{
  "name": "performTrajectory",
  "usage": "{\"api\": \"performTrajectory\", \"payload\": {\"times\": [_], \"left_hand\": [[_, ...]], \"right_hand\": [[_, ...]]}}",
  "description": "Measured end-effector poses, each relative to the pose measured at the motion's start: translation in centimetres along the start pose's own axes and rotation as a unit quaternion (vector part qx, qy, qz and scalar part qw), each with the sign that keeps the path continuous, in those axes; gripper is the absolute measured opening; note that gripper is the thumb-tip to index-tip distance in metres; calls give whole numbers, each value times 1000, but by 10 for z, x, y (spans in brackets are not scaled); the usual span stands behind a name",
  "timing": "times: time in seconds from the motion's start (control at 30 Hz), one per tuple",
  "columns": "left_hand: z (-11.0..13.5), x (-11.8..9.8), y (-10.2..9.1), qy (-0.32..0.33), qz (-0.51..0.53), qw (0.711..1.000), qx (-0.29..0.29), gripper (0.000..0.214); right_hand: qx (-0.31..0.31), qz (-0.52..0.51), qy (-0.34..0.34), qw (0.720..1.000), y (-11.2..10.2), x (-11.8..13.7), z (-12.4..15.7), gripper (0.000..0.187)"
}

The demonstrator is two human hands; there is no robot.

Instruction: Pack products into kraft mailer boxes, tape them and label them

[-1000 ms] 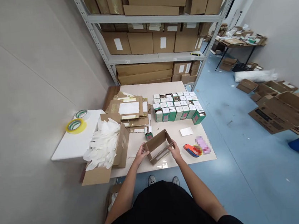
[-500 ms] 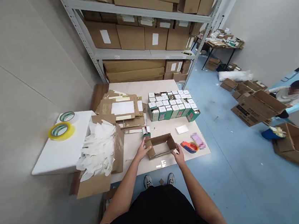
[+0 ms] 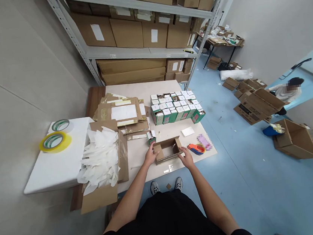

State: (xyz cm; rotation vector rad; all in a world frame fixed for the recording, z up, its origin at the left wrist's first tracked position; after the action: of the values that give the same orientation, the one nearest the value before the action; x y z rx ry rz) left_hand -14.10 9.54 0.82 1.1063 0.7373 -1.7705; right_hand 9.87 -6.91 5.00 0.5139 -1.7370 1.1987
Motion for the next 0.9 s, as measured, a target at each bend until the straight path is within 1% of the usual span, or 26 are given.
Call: {"api": "performTrajectory", "payload": {"times": [0.1, 0.23, 0.3, 0.43, 0.6, 0.73, 0.83, 0.9], "left_hand": [[2, 0, 1, -1, -31, 1000, -2, 81], [5, -1, 2, -14, -57, 998, -16, 78], [5, -2, 2, -12, -61, 998, -15, 77], [3, -2, 2, -2, -47, 999, -9, 75], [0, -2, 0, -1, -41, 999, -11, 66], [-2, -7, -4, 14, -8, 1000, 5, 57], [0, -9, -8, 30, 13, 999, 17, 42], [4, -9, -9, 36, 12, 999, 12, 32]], "right_hand": [[21, 18, -12, 1000, -5, 1, -7, 47], [74, 81, -40, 993, -11, 3, -17, 41], [89, 99, -47, 990, -13, 3, -20, 39], [99, 101, -41, 989, -14, 3, -30, 37], [126, 101, -33, 986, -11, 4, -41, 33], [92, 94, -43, 990, -9, 5, -35, 33], [69, 99, -53, 991, -7, 6, -26, 37], [57, 104, -49, 992, -5, 5, -21, 44]]}}
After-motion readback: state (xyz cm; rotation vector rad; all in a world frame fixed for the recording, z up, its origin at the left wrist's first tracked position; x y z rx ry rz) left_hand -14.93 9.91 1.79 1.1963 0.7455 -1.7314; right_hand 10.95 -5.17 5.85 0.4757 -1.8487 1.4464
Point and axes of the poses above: each hand's wrist, its own z-axis away from the middle knuckle, its own y-axis out of the palm, x = y × z, the point moved 4 cm from there along -z, towards the middle knuckle, and after that the axes turned 12 degrees about -y, right-handed, at the moved point
